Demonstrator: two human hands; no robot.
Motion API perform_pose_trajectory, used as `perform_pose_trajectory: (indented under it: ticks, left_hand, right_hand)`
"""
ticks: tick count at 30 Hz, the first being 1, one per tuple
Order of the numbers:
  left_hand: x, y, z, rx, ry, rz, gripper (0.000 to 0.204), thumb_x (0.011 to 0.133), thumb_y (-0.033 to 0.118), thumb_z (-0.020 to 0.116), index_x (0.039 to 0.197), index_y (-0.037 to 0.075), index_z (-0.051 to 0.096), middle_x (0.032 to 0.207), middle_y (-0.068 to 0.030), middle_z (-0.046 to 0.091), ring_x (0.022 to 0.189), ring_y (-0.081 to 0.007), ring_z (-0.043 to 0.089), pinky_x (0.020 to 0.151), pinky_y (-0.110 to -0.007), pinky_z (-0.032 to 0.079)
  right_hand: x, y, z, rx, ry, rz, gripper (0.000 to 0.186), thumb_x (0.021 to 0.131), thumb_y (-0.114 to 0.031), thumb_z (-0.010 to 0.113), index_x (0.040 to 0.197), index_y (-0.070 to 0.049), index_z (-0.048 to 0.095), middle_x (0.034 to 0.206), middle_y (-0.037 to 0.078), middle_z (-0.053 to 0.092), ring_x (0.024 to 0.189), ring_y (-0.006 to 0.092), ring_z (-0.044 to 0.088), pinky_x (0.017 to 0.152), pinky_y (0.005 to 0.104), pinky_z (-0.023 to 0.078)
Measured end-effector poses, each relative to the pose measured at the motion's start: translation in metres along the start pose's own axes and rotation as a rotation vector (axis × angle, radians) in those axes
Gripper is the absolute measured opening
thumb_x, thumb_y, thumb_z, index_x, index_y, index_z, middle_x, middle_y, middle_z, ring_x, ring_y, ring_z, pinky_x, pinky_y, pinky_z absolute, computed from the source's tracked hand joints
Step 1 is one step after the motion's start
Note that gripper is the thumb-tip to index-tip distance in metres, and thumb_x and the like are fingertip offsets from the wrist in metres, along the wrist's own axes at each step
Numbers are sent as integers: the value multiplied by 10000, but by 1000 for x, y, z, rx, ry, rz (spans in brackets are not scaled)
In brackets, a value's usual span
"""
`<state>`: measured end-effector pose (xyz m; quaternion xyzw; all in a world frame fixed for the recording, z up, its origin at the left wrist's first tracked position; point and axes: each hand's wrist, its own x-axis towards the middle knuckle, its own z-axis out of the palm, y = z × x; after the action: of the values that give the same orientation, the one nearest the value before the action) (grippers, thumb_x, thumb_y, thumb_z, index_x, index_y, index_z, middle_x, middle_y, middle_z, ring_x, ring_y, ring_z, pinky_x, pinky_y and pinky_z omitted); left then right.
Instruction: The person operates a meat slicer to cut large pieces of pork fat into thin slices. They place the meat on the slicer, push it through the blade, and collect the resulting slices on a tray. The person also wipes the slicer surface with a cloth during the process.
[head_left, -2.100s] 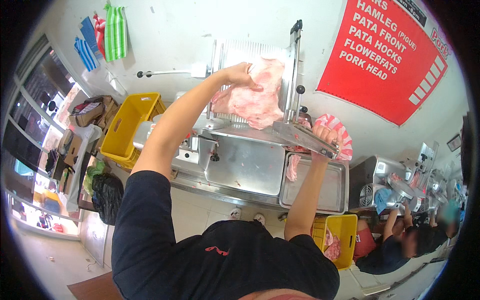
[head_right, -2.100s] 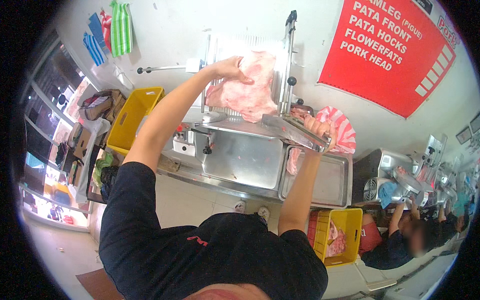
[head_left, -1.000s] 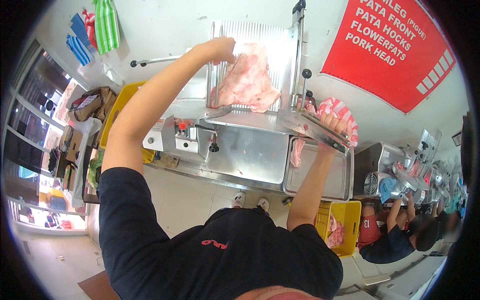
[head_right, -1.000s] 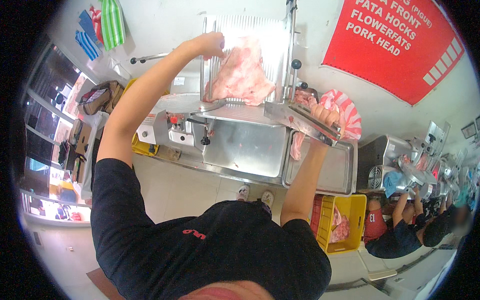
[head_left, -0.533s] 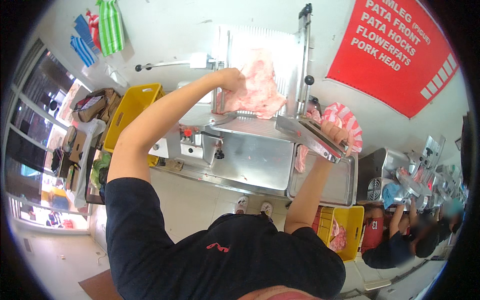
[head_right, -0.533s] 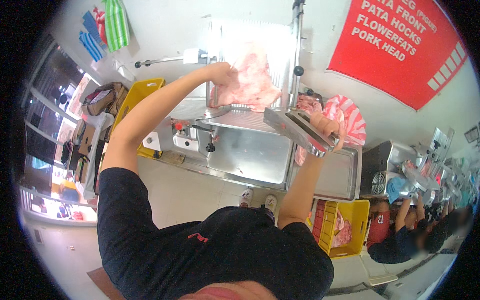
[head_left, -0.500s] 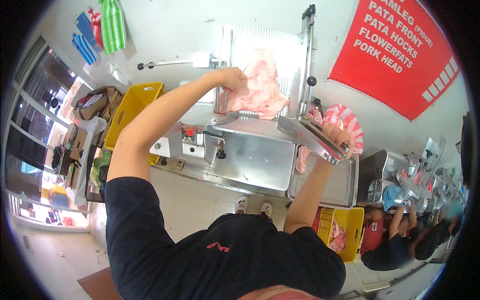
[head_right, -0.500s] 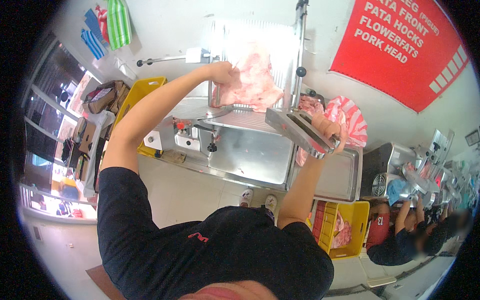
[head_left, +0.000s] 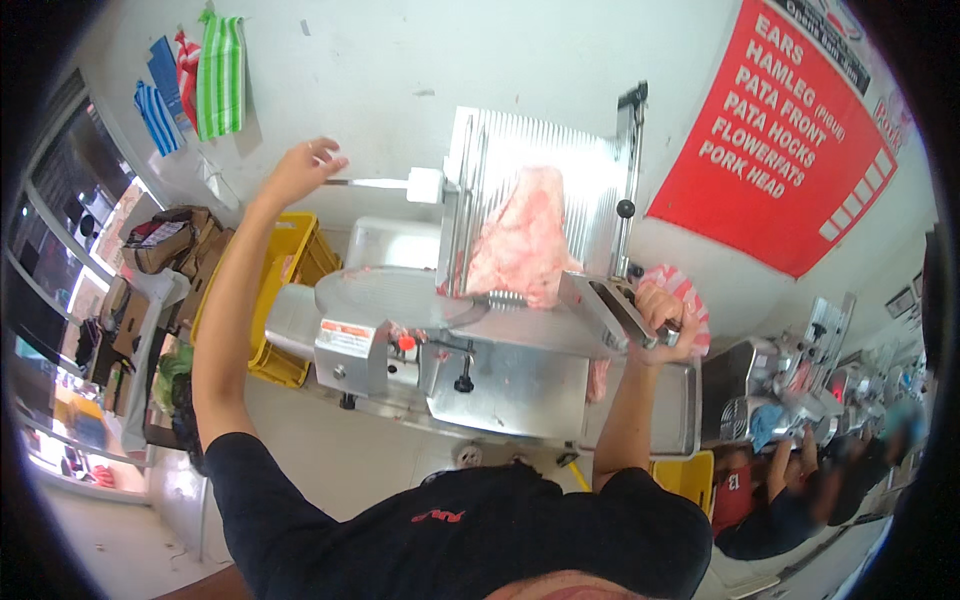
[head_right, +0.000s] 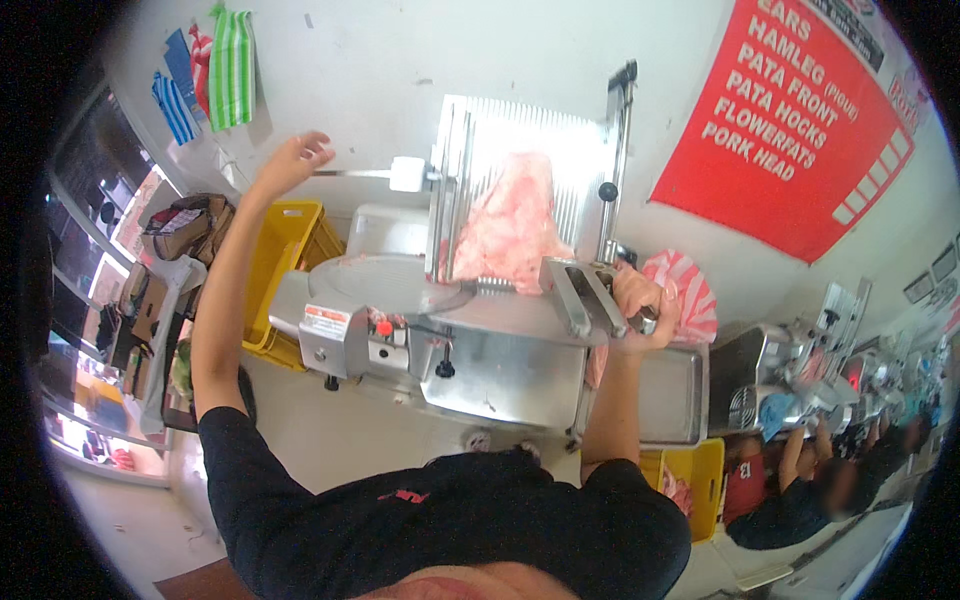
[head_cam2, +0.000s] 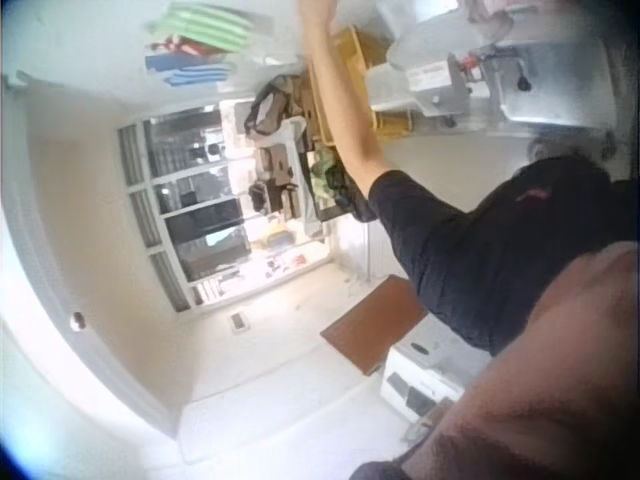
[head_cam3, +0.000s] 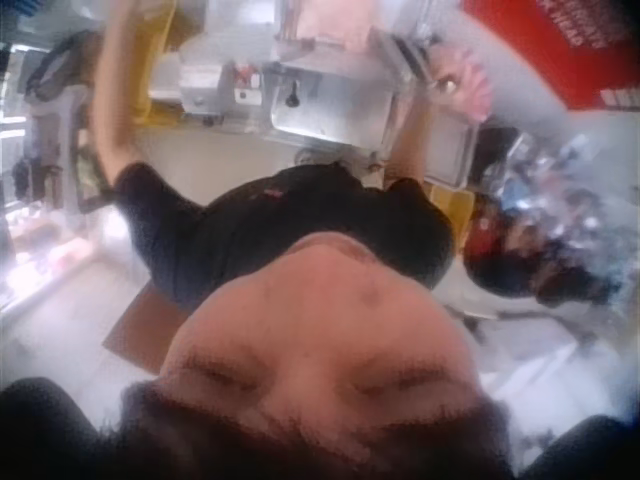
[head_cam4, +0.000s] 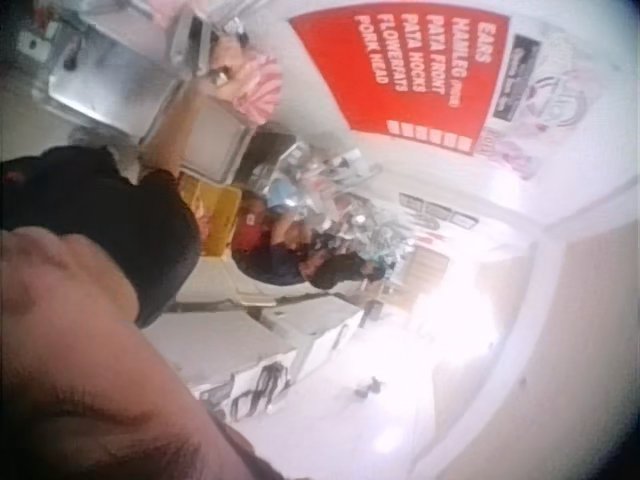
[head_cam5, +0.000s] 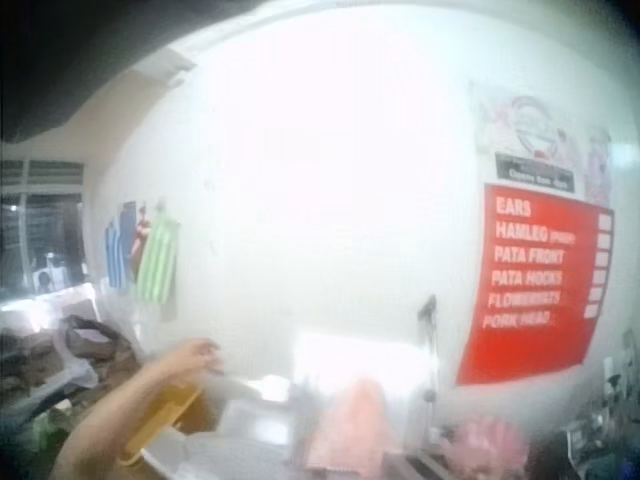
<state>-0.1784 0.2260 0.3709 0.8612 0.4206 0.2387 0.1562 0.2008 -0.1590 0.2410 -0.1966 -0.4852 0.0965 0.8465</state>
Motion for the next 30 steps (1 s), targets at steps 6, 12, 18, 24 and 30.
perform_pose_trajectory:
  ticks: [6, 12, 18, 24, 30]
  left_hand:
    - [5, -9, 37, 479, -147, 312, 257, 848, 308, 717, 1033, 134, 763, 990, -153, 726, 1095, -315, 635, 979, -486, 455]
    - [19, -84, 14, 823, 36, 265, 127, 783, 79, 625, 762, 103, 749, 875, -153, 710, 1026, -330, 658, 867, -511, 497]
    - [19, -96, 23, 566, 20, 133, 206, 752, 27, 608, 853, 92, 775, 828, -190, 696, 799, -383, 681, 754, -449, 559]
    - [10, -82, 16, 205, 52, 146, 184, 753, 42, 711, 927, 58, 768, 899, -155, 739, 798, -303, 711, 741, -364, 558]
    - [9, -75, 14, -8, 15, 65, 257, 733, 3, 778, 986, 17, 740, 864, -91, 740, 751, -173, 685, 711, -294, 526]
  right_hand:
    - [111, 66, 34, -565, -110, -67, 568, 1049, -284, 378, 562, -19, 503, 503, 32, 481, 443, 112, 429, 441, 284, 318]
    - [193, 153, 80, -972, -193, -62, 419, 969, -247, 580, 652, 23, 633, 455, 76, 474, 427, 136, 436, 458, 350, 336]
    - [198, 195, 85, -1453, -347, -43, 454, 903, -369, 581, 629, -18, 668, 526, 168, 569, 472, 333, 561, 522, 446, 441]
    - [195, 208, 83, -1518, -394, -135, 416, 905, -350, 567, 642, -57, 700, 566, 183, 601, 541, 391, 606, 591, 498, 485]
    - [167, 190, 89, -1473, -419, -85, 369, 909, -332, 576, 689, -57, 688, 656, 165, 631, 650, 370, 614, 642, 500, 483]
